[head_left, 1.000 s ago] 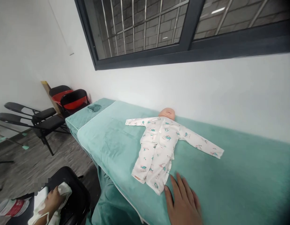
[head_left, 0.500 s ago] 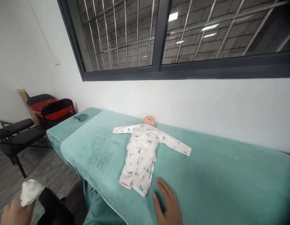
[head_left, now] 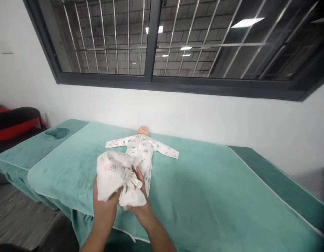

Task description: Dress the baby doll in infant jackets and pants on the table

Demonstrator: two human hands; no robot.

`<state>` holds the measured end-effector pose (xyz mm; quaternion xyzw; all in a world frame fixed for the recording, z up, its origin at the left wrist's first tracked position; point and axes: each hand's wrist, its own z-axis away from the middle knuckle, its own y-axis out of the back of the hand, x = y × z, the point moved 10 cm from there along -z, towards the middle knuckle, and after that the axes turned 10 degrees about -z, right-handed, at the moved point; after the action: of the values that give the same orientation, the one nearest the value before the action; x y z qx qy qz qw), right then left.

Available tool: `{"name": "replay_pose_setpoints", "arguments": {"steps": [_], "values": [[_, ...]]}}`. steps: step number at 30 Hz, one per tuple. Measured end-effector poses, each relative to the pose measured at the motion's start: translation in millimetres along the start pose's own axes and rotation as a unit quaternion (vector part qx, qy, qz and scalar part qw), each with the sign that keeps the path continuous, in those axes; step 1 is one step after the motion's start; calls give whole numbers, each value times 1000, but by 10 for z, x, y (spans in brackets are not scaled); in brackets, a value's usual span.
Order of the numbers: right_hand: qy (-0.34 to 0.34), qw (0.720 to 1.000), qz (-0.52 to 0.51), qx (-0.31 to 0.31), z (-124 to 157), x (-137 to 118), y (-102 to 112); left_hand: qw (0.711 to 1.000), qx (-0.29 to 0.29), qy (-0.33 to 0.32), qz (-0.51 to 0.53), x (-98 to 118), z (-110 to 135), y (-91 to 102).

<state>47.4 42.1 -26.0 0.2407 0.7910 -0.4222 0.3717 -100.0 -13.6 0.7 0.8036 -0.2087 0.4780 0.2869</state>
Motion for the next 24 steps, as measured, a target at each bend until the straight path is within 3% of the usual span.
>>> {"name": "replay_pose_setpoints", "arguments": {"steps": [3,6,8,11,14,15,17,19,22,24], "values": [[-39,983,-160,81,-165,258,-9,996,-64,-51,-40,11,-29,-224],[-48,973,-161,159,-253,449,63,980,-122,-137,-78,-36,61,-348],[-41,976,-120,178,-287,421,140,971,-161,-151,-94,-148,139,-374],[-18,976,-24,217,-281,97,500,951,-237,-156,-124,-316,214,-404],[46,955,125,264,-227,-507,1163,939,-275,-142,-147,-507,136,-394],[76,934,188,294,-178,-730,1443,940,-275,-135,-152,-577,70,-390],[102,858,338,374,-36,-1090,2016,944,-262,-127,-152,-697,-105,-408],[44,795,480,368,-10,-1192,2450,948,-252,-129,-145,-773,-313,-494],[-60,725,609,317,46,-1188,2814,947,-252,-144,-137,-748,-664,-757],[-112,693,646,300,100,-1236,2803,945,-254,-159,-129,-630,-913,-1008]]}}
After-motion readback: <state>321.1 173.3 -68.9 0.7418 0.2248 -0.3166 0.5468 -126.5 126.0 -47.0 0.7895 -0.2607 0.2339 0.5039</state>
